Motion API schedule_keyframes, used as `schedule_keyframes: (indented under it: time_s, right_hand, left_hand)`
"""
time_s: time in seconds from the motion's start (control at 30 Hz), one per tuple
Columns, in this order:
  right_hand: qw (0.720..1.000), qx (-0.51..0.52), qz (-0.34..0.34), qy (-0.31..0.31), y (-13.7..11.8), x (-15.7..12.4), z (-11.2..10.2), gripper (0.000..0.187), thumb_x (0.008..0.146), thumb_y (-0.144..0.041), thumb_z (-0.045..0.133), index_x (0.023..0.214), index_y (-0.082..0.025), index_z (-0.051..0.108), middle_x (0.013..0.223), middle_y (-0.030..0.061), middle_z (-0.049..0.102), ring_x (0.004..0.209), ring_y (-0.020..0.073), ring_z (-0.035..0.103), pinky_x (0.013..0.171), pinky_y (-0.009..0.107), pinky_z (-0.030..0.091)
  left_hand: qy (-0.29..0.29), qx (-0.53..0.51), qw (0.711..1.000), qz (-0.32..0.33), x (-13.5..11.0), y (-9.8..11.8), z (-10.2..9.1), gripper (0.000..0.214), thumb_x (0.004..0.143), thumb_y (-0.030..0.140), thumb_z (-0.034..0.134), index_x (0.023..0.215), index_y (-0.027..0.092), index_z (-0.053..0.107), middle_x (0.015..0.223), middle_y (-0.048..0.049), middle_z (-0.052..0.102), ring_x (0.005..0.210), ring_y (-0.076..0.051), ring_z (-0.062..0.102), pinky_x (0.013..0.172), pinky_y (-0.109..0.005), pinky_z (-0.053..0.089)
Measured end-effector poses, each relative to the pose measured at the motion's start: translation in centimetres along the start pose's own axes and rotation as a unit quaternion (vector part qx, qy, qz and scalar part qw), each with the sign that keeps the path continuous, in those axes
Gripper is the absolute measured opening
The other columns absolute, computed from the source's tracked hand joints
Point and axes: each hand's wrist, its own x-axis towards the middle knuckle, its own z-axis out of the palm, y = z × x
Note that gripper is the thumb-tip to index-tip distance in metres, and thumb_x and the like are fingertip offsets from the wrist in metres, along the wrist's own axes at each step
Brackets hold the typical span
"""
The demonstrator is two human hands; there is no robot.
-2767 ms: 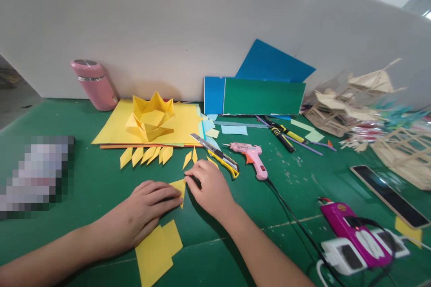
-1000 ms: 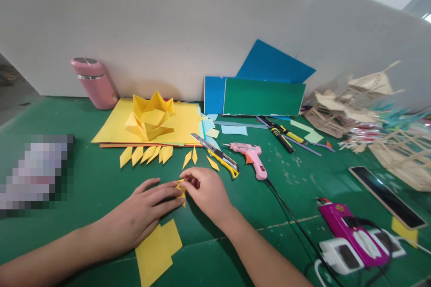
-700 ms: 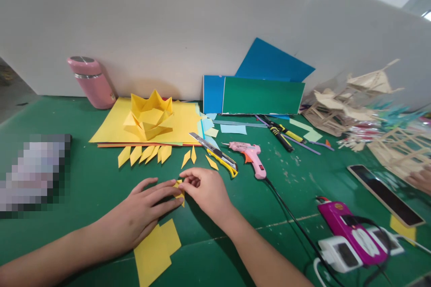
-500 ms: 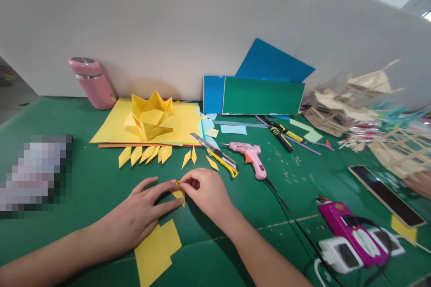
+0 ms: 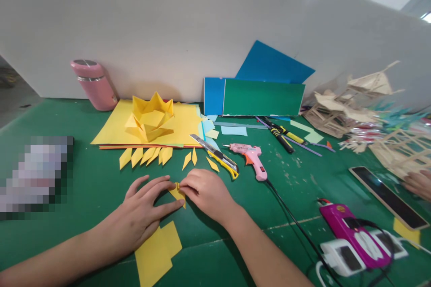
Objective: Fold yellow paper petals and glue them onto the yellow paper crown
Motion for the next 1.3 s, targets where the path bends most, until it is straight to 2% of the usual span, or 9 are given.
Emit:
schedule_keyframes:
  time_s: [0.23,0.5,0.6,0.73,0.83,1.07,1.3]
  right_hand:
    - [0.99,-0.013,0.135,0.034,-0.7,0.0,0.7,0.012,0.079,-0.013,0.058,0.069,-0.019,0.063,0.063,-0.001,0.055,0.053,0.0106,0.05,0.049,0.021,0.039]
    - [0.979,0.018,0.195,0.058,-0.7,0.2,1.2,0.011,0.072,-0.009,0.063,0.065,-0.018,0.061,0.061,-0.0029,0.054,0.052,0.0097,0.05,0.05,0.021,0.039]
    - [0.986,0.019,0.159,0.045,-0.6,0.1,0.9,0.012,0.076,-0.009,0.061,0.067,-0.017,0.063,0.064,-0.002,0.055,0.054,0.0097,0.051,0.051,0.021,0.038]
    - [0.998,0.029,0.063,0.004,-0.1,0.1,0.2,0.013,0.082,-0.014,0.062,0.07,-0.018,0.065,0.064,-0.0006,0.059,0.059,0.0117,0.054,0.054,0.022,0.04]
    - [0.999,0.042,0.013,0.001,0.5,0.2,-0.1,0.015,0.084,-0.016,0.061,0.07,-0.018,0.067,0.066,0.0014,0.064,0.064,0.0133,0.058,0.058,0.023,0.042]
    - [0.999,0.016,-0.024,0.017,1.0,0.1,0.3,0.026,0.092,-0.028,0.053,0.073,-0.018,0.069,0.068,0.0038,0.066,0.065,0.0146,0.059,0.059,0.025,0.044]
    - [0.999,0.004,-0.049,0.011,0.9,0.2,0.3,0.027,0.093,-0.026,0.051,0.074,-0.017,0.069,0.068,0.0041,0.067,0.067,0.0157,0.06,0.06,0.026,0.045]
  left_hand:
    - [-0.041,0.004,0.999,0.01,0.3,0.0,-0.9,0.044,0.082,0.011,0.048,0.116,0.037,0.059,0.127,-0.0077,0.054,0.124,-0.028,0.045,0.1,-0.054,0.033]
    - [0.017,-0.001,1.0,0.012,-0.2,-0.3,1.0,0.04,0.082,0.015,0.048,0.113,0.038,0.061,0.125,-0.0047,0.053,0.125,-0.028,0.041,0.104,-0.054,0.025]
    - [0.03,-0.003,1.0,0.008,-0.3,-0.5,1.3,0.04,0.082,0.016,0.049,0.112,0.039,0.061,0.123,-0.0036,0.053,0.125,-0.027,0.039,0.105,-0.054,0.023]
    - [0.028,-0.012,1.0,0.003,-0.2,-0.4,1.1,0.042,0.082,0.014,0.047,0.113,0.039,0.061,0.122,-0.0032,0.053,0.126,-0.027,0.038,0.105,-0.054,0.023]
    - [0.025,-0.016,1.0,0.002,-0.2,-0.4,1.1,0.042,0.082,0.014,0.046,0.112,0.04,0.061,0.12,-0.0027,0.054,0.126,-0.027,0.038,0.105,-0.054,0.024]
    - [0.03,-0.015,0.999,0.002,-0.2,-0.5,1.3,0.041,0.082,0.015,0.049,0.113,0.04,0.061,0.118,-0.0021,0.055,0.125,-0.027,0.039,0.106,-0.052,0.022]
    - [0.034,-0.007,0.999,-0.002,-0.2,-0.4,1.0,0.041,0.082,0.016,0.049,0.112,0.041,0.062,0.118,-0.0027,0.055,0.123,-0.027,0.041,0.104,-0.052,0.025]
